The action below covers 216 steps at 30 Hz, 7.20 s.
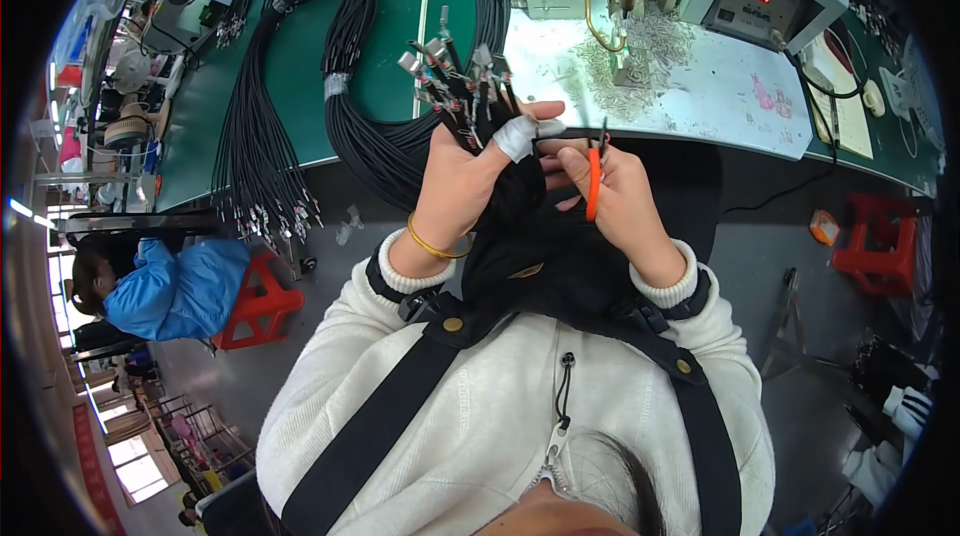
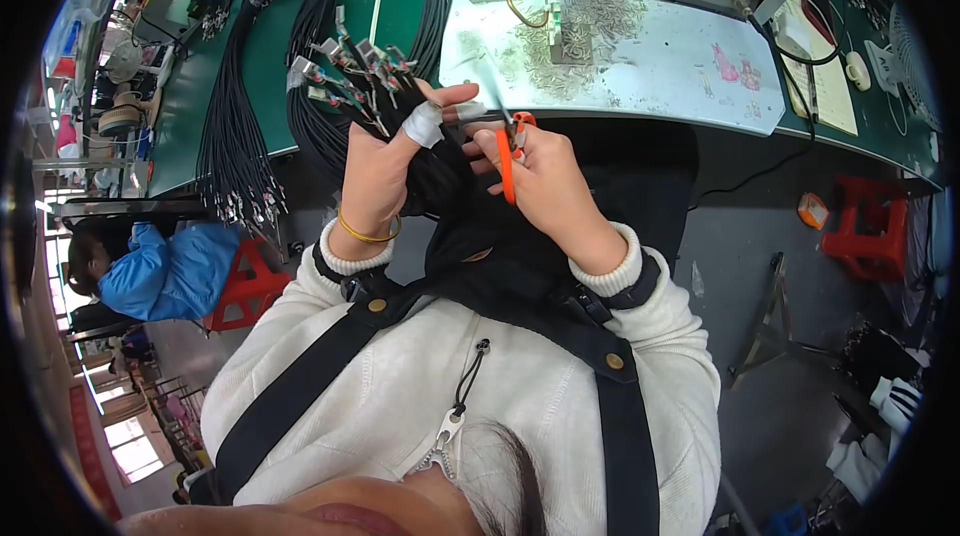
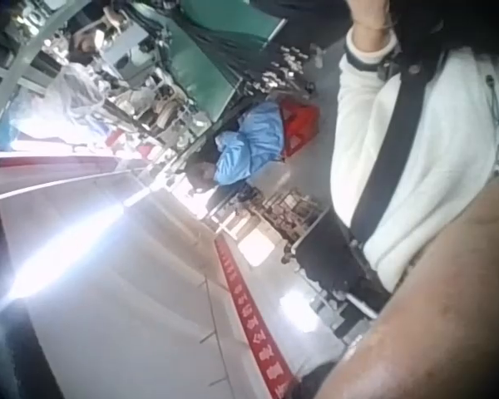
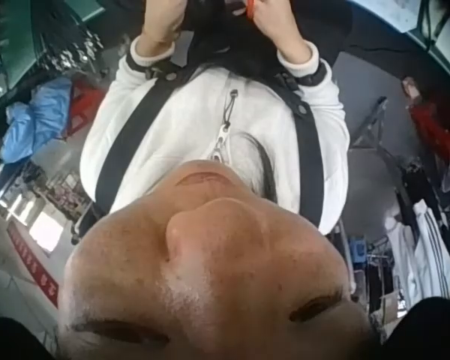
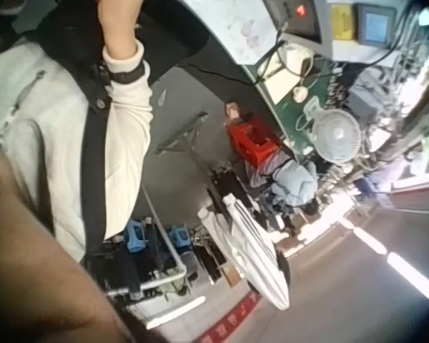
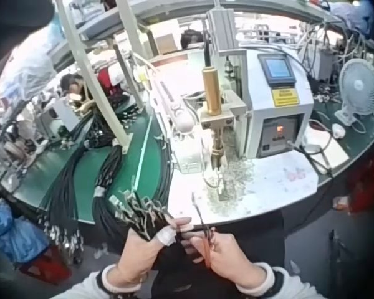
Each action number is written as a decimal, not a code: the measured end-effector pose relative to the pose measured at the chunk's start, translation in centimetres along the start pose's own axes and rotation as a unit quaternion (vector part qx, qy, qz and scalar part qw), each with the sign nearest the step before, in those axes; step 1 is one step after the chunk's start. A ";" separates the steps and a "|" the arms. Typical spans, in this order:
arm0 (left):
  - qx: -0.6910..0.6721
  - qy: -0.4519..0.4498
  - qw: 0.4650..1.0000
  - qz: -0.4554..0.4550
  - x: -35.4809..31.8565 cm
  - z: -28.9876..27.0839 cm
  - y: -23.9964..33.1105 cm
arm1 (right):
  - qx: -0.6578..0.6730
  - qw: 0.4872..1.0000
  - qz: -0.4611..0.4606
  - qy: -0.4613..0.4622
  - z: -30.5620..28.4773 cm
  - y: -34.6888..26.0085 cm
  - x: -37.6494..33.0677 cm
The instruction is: The person picks up a bundle of cables, cuts the tape with shears, and separates the cables. They then place the end of each cable into a machine one at a time to crimp them before setting the bundle back on the table.
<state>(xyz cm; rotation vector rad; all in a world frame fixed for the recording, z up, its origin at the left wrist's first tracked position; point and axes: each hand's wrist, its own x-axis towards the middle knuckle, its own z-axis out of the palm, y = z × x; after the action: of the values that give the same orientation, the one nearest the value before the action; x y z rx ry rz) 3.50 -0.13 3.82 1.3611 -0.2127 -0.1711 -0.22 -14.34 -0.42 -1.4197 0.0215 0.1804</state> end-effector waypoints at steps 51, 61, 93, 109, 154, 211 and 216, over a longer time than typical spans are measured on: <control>-0.023 -0.158 0.970 -0.183 1.4 2.2 -0.3 | -0.566 0.720 -0.353 -0.194 -2.1 -8.4 1.4; 0.007 -0.171 0.979 -0.116 2.5 1.7 -0.8 | -0.166 0.952 -0.232 0.112 -3.7 -5.9 0.5; 0.049 0.001 0.999 0.019 1.4 3.0 -3.4 | 0.013 0.990 -0.112 0.086 -3.6 -0.9 0.9; -0.004 -0.026 0.986 -0.162 2.4 2.3 -2.5 | -0.079 0.993 -0.057 0.066 -4.8 -1.2 0.4; -0.083 -0.063 0.965 -0.240 11.2 2.9 -3.6 | 0.064 0.990 -0.012 0.123 -7.6 -2.5 8.3; -0.067 -0.077 0.960 -0.262 11.3 2.5 -3.7 | 0.047 0.992 -0.003 0.121 -7.8 -2.5 8.1; -0.056 -0.065 0.964 -0.252 11.2 2.8 -3.7 | 0.047 0.991 -0.014 0.122 -7.8 -2.5 8.0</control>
<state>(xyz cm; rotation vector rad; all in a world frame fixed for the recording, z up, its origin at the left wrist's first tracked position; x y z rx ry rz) 13.63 -6.21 1.33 1.2697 0.0408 -0.6906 8.75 -21.48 -0.16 -1.3409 0.2084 -0.0175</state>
